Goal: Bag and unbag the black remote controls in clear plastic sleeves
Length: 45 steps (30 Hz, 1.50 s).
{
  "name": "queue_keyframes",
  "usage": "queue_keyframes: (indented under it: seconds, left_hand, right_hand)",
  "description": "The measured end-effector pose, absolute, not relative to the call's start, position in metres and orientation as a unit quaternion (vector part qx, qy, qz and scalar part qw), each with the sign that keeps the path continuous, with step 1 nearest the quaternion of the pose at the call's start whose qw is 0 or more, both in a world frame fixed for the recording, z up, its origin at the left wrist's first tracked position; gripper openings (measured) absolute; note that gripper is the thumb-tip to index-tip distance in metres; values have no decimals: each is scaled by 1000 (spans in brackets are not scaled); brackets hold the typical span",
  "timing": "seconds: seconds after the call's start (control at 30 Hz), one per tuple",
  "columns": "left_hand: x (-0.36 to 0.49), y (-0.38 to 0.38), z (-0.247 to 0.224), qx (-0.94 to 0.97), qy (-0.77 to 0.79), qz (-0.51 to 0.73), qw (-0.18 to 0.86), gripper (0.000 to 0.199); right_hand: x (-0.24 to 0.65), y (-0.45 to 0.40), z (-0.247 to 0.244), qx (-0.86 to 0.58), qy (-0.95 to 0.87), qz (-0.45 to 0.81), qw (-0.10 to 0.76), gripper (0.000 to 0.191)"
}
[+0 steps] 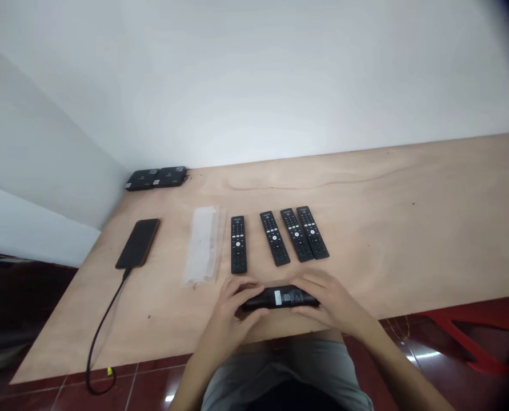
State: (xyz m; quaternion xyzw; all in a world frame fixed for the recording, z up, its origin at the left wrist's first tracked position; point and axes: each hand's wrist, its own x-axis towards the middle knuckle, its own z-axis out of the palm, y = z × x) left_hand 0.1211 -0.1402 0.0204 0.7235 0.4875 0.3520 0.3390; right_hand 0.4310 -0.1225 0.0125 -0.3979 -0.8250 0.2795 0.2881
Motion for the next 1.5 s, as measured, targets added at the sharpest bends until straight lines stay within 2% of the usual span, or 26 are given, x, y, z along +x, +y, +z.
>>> queue_keyframes:
  seconds: [0.1,0.3,0.53,0.87,1.07,1.5]
  left_hand:
    - [113,-139,22,762,459,319,327,45]
    - [106,-140,23,743,480,329,331,40]
    - [96,-144,20,673,496,392,385,48]
    - [91,-145,14,641,413,454,461,43]
    - [91,-143,20,627,402,498,444,41]
    - [94,-140,21,629,379,504,454,44]
  right_hand:
    - [432,-121,15,-391,-825,290,288,48]
    - [435,-118,17,-378,-835,283,282,45]
    - [443,-121,12,-422,-819,259,290,40]
    - [441,-123,11,-425,-808,282,294,39]
    - [442,-123,8,-420,-807,286,300,40]
    - [442,-123,10,-418,-810,285,296,39]
